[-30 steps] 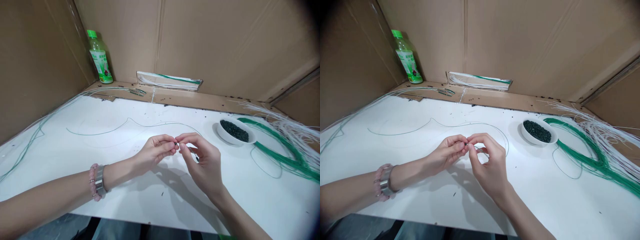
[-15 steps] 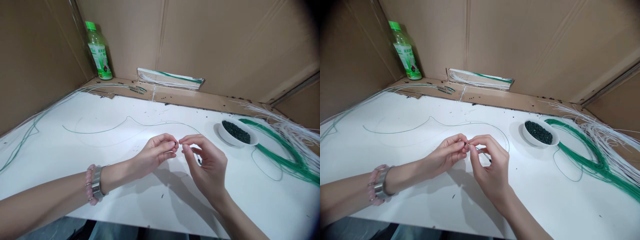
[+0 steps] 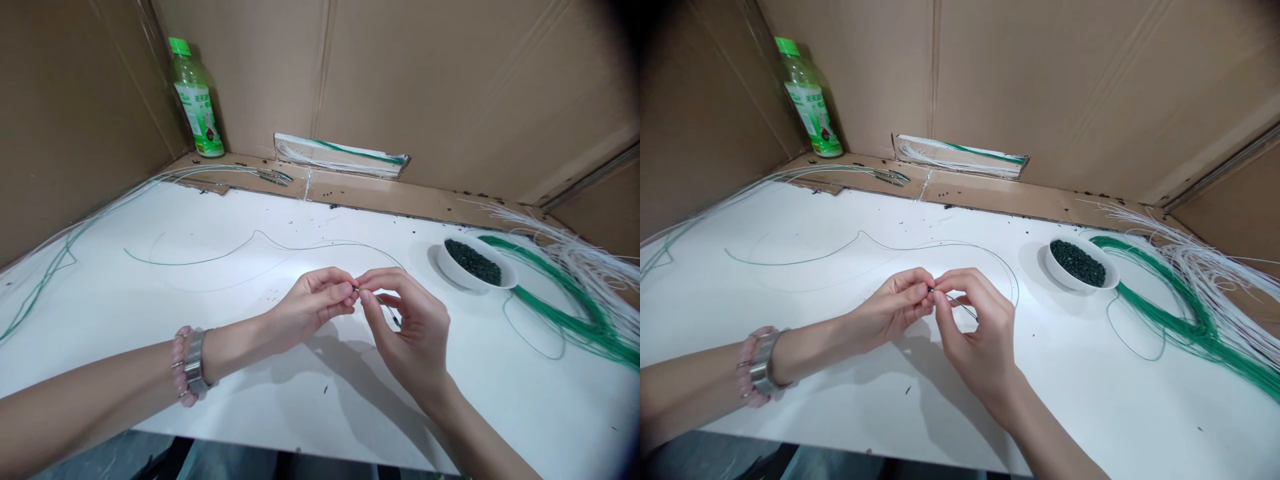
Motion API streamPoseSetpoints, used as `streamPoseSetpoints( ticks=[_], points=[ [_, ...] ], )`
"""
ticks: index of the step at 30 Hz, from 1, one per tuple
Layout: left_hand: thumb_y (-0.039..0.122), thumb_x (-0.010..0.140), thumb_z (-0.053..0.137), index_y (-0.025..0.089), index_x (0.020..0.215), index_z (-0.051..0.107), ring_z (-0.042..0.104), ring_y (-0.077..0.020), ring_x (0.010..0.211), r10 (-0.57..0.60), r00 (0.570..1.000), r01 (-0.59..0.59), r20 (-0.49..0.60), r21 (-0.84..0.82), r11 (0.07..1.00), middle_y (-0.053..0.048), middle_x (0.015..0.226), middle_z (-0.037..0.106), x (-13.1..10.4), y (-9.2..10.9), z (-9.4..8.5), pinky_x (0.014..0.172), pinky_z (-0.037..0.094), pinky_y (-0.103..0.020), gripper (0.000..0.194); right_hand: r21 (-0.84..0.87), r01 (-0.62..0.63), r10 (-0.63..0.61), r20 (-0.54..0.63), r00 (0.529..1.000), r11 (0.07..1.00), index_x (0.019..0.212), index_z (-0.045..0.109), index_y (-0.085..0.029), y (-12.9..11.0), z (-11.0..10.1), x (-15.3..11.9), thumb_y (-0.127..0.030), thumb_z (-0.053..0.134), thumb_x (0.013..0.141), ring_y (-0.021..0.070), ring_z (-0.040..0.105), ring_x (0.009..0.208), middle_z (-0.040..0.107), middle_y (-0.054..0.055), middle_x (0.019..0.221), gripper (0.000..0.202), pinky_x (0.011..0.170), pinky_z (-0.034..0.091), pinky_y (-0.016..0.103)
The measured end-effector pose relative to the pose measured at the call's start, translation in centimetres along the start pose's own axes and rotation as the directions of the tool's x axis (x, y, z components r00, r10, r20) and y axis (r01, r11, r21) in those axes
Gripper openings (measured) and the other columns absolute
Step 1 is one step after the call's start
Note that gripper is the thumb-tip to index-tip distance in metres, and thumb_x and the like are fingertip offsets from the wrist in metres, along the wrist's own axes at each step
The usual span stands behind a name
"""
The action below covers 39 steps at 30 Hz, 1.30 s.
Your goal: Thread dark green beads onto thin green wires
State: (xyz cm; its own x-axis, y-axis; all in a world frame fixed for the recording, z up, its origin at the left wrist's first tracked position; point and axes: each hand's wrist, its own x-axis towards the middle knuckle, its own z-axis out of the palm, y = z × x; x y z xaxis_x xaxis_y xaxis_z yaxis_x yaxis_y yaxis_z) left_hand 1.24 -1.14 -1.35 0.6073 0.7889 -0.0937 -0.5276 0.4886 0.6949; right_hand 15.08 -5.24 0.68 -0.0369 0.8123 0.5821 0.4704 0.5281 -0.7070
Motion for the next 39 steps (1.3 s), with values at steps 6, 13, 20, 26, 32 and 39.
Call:
streamPoseSetpoints(
  ticks=[6,13,20,26,32,39],
  points=[
    [0.026,0.065,0.078,0.016,0.068,0.068,0.053,-0.0041,0.060,-0.004,1.000,0.003,-0.012,-0.007,1.000,0.003,0.062,0.059,-0.04,-0.02,0.04,0.066,0.046,-0.015,0.014,-0.032,0.014,-0.014,-0.007,1.000,0.999,0.078,0.058,-0.019,0.03,-0.02,-0.02,-0.006,0.057,0.077,0.0128,0.060,0.077,0.063,0.002,0.080,0.013,0.054,0.052,0.022],
    [0.027,0.068,0.076,0.016,0.071,0.067,0.057,-0.0064,0.067,0.044,0.999,-0.043,-0.019,0.060,0.997,0.002,0.068,0.062,0.01,-0.19,-0.25,0.068,0.045,-0.018,0.014,-0.079,0.079,-0.081,-0.012,0.997,0.994,0.074,0.058,-0.020,0.10,0.00,0.15,-0.008,0.056,0.079,0.0139,0.061,0.073,0.064,0.003,0.078,0.013,0.056,0.053,0.026],
    [0.029,0.070,0.073,0.018,0.072,0.069,0.059,-0.0096,0.064,0.229,0.971,-0.198,-0.063,0.318,0.927,0.001,0.065,0.064,0.14,-0.31,-0.60,0.065,0.047,-0.022,0.012,-0.122,0.067,-0.071,-0.031,0.997,0.990,0.070,0.058,-0.020,0.30,0.11,-0.02,-0.010,0.055,0.081,0.0144,0.061,0.072,0.064,0.003,0.078,0.015,0.058,0.051,0.027],
    [0.022,0.075,0.068,0.020,0.077,0.071,0.061,-0.0090,0.066,0.306,0.952,-0.273,-0.017,0.407,0.872,0.002,0.070,0.067,0.14,-0.12,-0.63,0.065,0.049,-0.020,0.003,-0.128,0.076,-0.089,-0.099,0.991,0.989,0.075,0.064,-0.020,0.32,0.08,-0.06,-0.007,0.062,0.077,0.0148,0.064,0.072,0.067,0.002,0.077,0.013,0.062,0.052,0.028],
    [0.022,0.076,0.067,0.019,0.077,0.068,0.061,-0.0092,0.066,0.324,0.945,-0.274,-0.036,0.452,0.849,0.001,0.071,0.066,-0.04,-0.14,-0.48,0.066,0.050,-0.020,0.004,-0.121,0.043,-0.056,-0.108,0.993,0.992,0.075,0.066,-0.021,0.30,-0.01,0.02,-0.011,0.063,0.077,0.0161,0.066,0.074,0.071,0.002,0.078,0.011,0.058,0.053,0.028],
    [0.023,0.079,0.064,0.018,0.077,0.065,0.059,-0.0087,0.069,0.374,0.926,-0.299,-0.048,0.509,0.807,0.001,0.073,0.062,0.02,-0.11,-0.48,0.070,0.049,-0.020,0.006,-0.164,-0.013,0.000,-0.080,0.997,0.986,0.078,0.066,-0.020,0.24,-0.26,0.00,-0.014,0.062,0.079,0.0106,0.060,0.061,0.069,-0.001,0.072,0.008,0.051,0.051,0.022]
  ],
)
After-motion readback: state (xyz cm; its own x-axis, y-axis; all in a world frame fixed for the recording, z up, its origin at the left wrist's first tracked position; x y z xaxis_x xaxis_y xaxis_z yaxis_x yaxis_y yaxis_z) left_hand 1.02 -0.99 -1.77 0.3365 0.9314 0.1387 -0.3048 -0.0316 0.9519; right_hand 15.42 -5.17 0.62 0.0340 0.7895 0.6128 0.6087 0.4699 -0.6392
